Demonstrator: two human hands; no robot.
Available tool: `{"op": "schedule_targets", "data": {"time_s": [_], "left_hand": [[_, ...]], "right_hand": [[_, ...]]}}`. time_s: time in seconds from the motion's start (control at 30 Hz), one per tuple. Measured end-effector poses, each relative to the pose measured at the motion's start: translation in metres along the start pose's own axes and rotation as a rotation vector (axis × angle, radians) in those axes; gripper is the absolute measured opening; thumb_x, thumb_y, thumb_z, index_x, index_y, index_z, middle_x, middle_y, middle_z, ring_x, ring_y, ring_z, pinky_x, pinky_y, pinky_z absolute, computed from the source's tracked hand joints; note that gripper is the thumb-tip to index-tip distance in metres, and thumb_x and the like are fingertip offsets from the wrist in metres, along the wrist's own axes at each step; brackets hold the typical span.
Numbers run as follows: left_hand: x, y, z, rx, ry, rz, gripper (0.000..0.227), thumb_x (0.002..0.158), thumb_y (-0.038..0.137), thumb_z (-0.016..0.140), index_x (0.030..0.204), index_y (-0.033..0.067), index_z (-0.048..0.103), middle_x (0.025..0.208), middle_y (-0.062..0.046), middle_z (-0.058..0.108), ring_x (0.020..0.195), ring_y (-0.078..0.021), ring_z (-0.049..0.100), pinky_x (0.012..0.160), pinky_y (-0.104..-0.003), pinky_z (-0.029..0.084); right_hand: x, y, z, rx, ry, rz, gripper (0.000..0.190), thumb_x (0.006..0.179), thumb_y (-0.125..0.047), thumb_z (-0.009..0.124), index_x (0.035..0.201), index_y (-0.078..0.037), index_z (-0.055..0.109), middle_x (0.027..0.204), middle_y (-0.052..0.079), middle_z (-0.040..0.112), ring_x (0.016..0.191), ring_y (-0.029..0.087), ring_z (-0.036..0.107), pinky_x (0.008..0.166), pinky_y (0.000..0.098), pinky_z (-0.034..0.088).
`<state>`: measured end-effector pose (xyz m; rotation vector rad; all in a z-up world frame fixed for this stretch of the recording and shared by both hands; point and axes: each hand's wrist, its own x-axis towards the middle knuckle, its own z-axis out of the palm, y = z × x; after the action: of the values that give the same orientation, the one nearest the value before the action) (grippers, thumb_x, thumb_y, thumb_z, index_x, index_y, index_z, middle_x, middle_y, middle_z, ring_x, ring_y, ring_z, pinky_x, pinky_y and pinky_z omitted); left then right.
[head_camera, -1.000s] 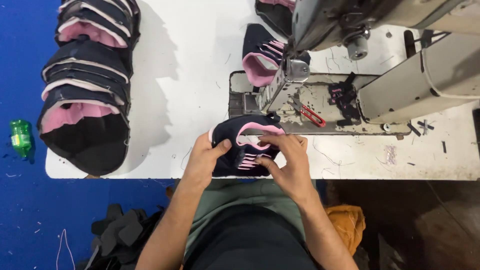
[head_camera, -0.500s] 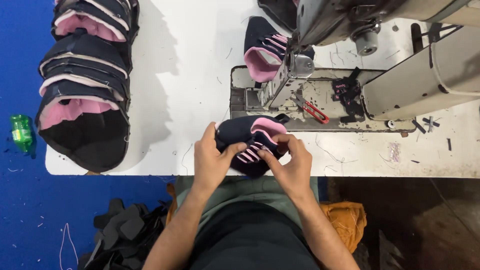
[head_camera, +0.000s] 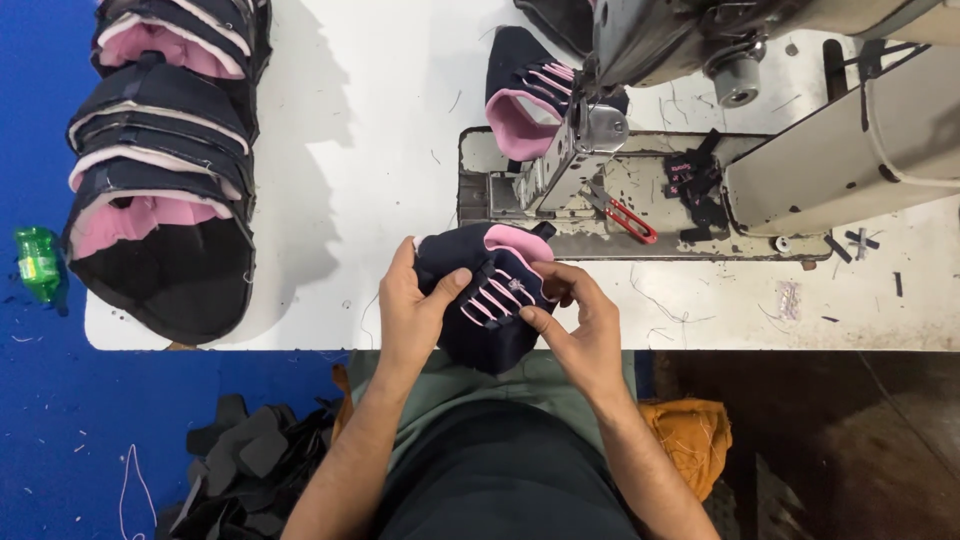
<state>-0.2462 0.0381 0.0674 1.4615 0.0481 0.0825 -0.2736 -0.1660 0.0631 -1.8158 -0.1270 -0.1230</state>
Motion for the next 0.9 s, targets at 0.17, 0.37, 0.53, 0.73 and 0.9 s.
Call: {"op": "schedule_targets", "data": {"time_s": [0.17,0.37,0.53,0.73,0.9], "left_hand": [[0.001,-0.002,0.001,-0.032,-0.012,-0.035,0.025,0.092,0.009,0.076,0.11,-0.0014,0.062,0.098,-0.007,0.075,0.089,-0.0105,0.07,0.081,-0.026,0.059],[0.002,-0.004,0.0,-0.089,-0.009,-0.057,0.027,0.091,0.008,0.076,0.111,-0.0013,0.062,0.1,-0.007,0.075,0.09,-0.0104,0.07,0.083,-0.026,0.058],[0.005,-0.001,-0.007,-0.039,0.006,-0.006,0.026,0.09,0.008,0.077,0.108,-0.0019,0.061,0.098,-0.007,0.074,0.09,-0.0104,0.068,0.083,-0.026,0.057],[0.041,-0.061,-0.034,0.246,-0.177,0.055,0.036,0.085,0.012,0.085,0.102,-0.0036,0.058,0.089,-0.013,0.07,0.085,-0.0151,0.061,0.076,-0.03,0.055],[0.039,-0.047,-0.03,0.568,-0.122,0.051,0.045,0.083,0.022,0.088,0.108,-0.0024,0.06,0.086,-0.017,0.066,0.078,-0.0301,0.06,0.073,-0.037,0.052]], "right_hand": [[-0.001,0.001,0.0,0.004,0.002,0.008,0.047,0.084,-0.007,0.082,0.128,0.0,0.065,0.106,0.002,0.068,0.095,0.01,0.059,0.088,0.026,0.05],[0.001,0.0,-0.004,0.019,-0.011,0.02,0.045,0.086,-0.003,0.077,0.129,0.0,0.063,0.11,0.003,0.068,0.097,0.01,0.059,0.09,0.0267,0.05],[0.017,0.021,-0.039,-0.434,0.235,-0.237,0.038,0.094,0.001,0.072,0.131,-0.005,0.062,0.134,0.01,0.066,0.122,0.026,0.064,0.099,0.0355,0.052],[0.067,0.078,-0.06,-1.012,0.202,-0.213,0.049,0.077,-0.012,0.079,0.123,-0.002,0.067,0.114,0.022,0.064,0.105,0.041,0.056,0.086,0.0508,0.041],[0.06,0.138,-0.076,-0.807,0.284,-0.106,0.017,0.105,-0.007,0.061,0.121,-0.006,0.065,0.11,0.01,0.068,0.1,0.026,0.063,0.089,0.0392,0.051]]}}
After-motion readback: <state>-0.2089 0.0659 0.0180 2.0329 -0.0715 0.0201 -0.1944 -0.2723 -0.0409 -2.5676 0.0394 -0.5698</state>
